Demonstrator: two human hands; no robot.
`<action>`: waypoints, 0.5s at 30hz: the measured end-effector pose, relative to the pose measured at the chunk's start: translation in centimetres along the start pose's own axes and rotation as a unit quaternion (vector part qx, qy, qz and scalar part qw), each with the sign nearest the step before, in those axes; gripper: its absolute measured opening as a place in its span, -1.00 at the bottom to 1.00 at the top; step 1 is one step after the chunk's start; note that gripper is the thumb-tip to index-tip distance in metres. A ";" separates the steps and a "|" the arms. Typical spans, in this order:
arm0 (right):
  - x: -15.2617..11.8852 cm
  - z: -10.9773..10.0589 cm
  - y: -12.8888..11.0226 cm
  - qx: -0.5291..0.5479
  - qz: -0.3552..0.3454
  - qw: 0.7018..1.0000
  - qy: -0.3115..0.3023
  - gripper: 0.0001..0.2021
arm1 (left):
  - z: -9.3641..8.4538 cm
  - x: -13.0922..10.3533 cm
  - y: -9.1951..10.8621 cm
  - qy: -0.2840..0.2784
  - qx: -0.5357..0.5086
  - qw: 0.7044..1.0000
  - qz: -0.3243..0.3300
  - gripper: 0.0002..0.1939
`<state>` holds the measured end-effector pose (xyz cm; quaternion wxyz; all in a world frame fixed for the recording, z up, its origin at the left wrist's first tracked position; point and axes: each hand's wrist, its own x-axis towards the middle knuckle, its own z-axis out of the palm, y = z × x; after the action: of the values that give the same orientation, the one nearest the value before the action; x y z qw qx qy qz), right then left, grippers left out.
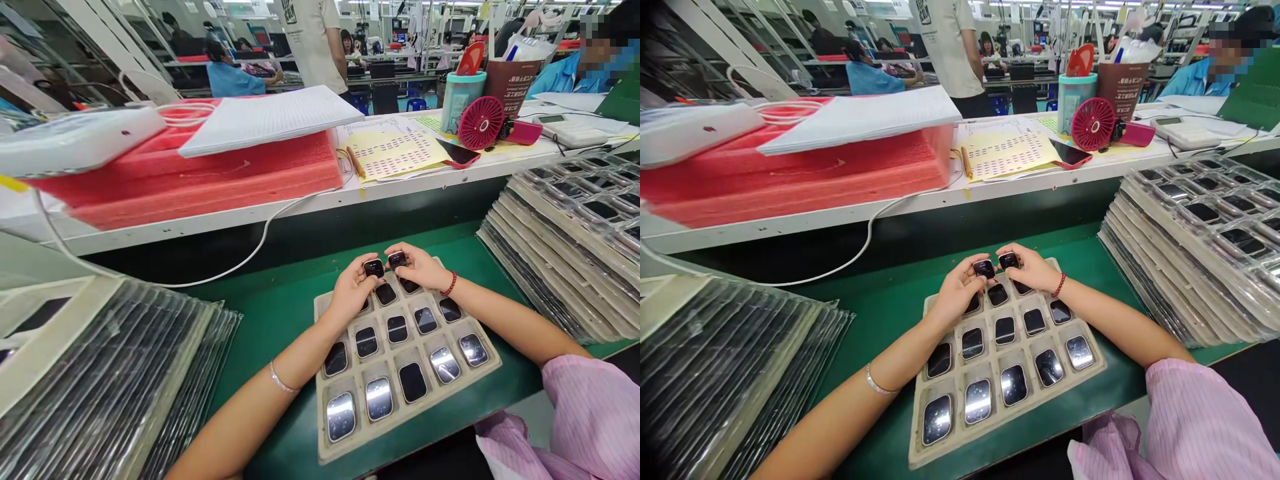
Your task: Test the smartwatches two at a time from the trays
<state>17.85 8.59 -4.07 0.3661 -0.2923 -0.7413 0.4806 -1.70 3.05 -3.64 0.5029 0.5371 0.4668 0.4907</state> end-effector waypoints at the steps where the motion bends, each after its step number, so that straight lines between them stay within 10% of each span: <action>1: 0.0 0.0 0.0 0.002 0.001 1.000 0.001 -0.61 | 0.0 0.0 0.1 0.002 0.006 1.000 -0.001 -0.53; 15: 0.0 0.1 0.0 0.015 -0.006 1.000 -0.002 -0.61 | 0.0 -0.2 0.3 0.005 0.014 1.000 -0.015 -0.54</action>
<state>17.78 8.51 -4.09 0.3716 -0.2815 -0.7365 0.4902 -1.71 2.82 -3.37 0.5004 0.5349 0.4839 0.4789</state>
